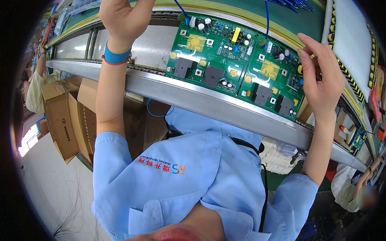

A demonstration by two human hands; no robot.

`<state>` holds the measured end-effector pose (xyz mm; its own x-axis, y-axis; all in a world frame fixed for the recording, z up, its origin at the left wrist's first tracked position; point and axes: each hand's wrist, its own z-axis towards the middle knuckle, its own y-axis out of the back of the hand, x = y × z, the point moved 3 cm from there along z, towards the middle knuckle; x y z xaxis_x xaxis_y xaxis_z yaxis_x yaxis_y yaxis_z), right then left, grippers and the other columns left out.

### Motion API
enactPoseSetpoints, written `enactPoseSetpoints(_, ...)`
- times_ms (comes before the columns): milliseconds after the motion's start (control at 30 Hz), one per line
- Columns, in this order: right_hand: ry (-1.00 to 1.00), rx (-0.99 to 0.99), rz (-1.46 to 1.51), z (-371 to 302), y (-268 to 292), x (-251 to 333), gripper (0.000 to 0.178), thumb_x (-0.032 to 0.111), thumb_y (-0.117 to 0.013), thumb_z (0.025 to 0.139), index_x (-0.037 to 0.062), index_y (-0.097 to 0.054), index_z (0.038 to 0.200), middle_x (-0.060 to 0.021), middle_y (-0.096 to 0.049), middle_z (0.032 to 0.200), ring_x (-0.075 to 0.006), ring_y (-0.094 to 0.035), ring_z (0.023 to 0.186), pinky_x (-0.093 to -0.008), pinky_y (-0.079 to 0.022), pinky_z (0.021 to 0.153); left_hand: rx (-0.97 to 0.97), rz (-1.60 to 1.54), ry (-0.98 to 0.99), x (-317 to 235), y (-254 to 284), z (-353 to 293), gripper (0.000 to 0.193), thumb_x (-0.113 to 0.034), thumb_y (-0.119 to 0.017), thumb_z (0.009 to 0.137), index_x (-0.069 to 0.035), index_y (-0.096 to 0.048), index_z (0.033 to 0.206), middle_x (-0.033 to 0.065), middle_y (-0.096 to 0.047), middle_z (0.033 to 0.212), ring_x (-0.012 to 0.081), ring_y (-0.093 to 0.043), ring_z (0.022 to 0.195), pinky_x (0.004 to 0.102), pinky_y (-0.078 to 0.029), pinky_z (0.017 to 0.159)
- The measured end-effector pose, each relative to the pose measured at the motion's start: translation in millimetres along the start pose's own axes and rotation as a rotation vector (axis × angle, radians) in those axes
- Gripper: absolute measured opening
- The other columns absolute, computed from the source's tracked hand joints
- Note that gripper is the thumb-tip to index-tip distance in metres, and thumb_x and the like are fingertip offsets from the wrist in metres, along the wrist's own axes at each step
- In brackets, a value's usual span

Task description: Assembling electronic components onto a printed circuit board at an assembly line station.

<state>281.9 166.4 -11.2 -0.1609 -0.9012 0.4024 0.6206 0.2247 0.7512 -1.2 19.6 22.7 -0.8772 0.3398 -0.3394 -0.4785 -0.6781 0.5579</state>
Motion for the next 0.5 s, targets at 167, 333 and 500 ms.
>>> enactPoseSetpoints(167,-0.01,0.011,-0.014,0.3,0.7,-0.7,0.026,-0.001,-0.064,0.089,0.0048,-0.067,0.114,-0.0042,-0.059,0.081,-0.0091,-0.051,0.063,-0.0207,-0.04,0.054,-0.015,0.027,-0.045,-2.1,-0.4,0.4,0.017,0.001,-0.064,0.089,0.001,-0.069,0.106,0.0057,-0.067,0.084,0.0064,-0.055,0.063,0.0185,-0.041,0.053)
enactPoseSetpoints(333,-0.006,0.007,-0.009,0.3,0.2,-1.3,0.026,-0.001,-0.064,0.089,0.0049,-0.068,0.114,-0.0044,-0.06,0.082,-0.0094,-0.052,0.064,-0.0209,-0.041,0.055,-0.035,0.014,-0.031,-2.4,0.5,1.2,0.018,0.001,-0.065,0.088,0.001,-0.069,0.106,0.0056,-0.067,0.084,0.0065,-0.055,0.062,0.0189,-0.04,0.052)
enactPoseSetpoints(500,-0.007,0.015,-0.011,0.2,0.1,-1.2,0.026,-0.001,-0.065,0.089,0.0049,-0.067,0.114,-0.0046,-0.061,0.083,-0.0096,-0.053,0.065,-0.0209,-0.041,0.055,-0.046,-0.023,0.02,-1.3,0.6,0.1,0.018,0.001,-0.065,0.088,0.001,-0.069,0.106,0.0055,-0.068,0.084,0.007,-0.055,0.063,0.0193,-0.04,0.052)
